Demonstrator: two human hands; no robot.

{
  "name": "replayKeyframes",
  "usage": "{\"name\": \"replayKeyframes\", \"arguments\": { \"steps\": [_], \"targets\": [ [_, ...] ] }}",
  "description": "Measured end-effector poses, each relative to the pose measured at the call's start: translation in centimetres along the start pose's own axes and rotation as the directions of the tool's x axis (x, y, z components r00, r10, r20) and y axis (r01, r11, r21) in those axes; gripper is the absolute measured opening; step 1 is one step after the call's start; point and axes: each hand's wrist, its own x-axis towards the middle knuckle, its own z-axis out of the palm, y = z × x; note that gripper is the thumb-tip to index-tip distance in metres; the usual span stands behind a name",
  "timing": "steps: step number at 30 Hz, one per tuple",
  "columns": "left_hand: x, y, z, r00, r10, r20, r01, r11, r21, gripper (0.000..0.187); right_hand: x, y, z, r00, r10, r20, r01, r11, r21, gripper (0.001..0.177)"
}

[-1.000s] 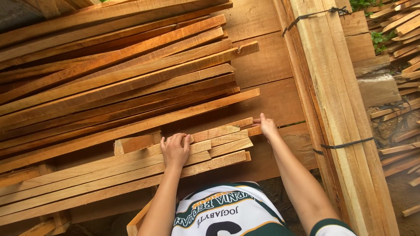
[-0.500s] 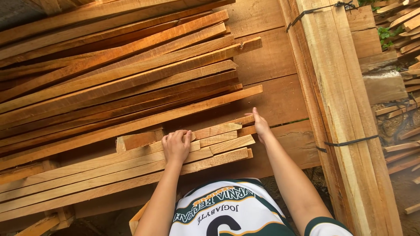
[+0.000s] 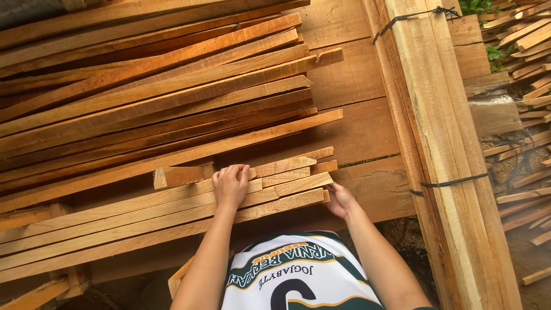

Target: Organize and stack thin wooden planks onto a wooden rack in a workshop setting.

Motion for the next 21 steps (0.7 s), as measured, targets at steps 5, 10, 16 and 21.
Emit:
{"name": "replayKeyframes", "arguments": {
  "steps": [5, 10, 16, 21],
  "targets": [
    [-0.3, 0.2, -0.2, 0.999, 0.023, -0.025, -0.023, 1.000, -0.008, 0.033, -1.3, 0.6, 3.2, 0.943, -0.332, -0.003, 0.329, 0.936, -0.127, 0.039],
    [-1.0, 0.2, 0.1, 0.998, 0.051, -0.041, -0.050, 0.998, 0.028, 0.032, 2.7, 1.8, -0.5, 0.824, -0.565, -0.040, 0.535, 0.800, -0.273, 0.080],
    [-1.0, 0.1, 0.5, 0.998, 0.043, -0.046, -0.042, 0.999, 0.033, 0.031, -3.0, 0.3, 5.8, 0.747, -0.664, -0.029, 0.604, 0.696, -0.389, 0.092],
    [-0.9, 1.1, 0.6, 0.999, 0.044, -0.028, -0.043, 0.999, 0.032, 0.032, -0.6, -1.0, 1.7, 0.780, -0.623, -0.057, 0.568, 0.744, -0.351, 0.068]
  ]
}}
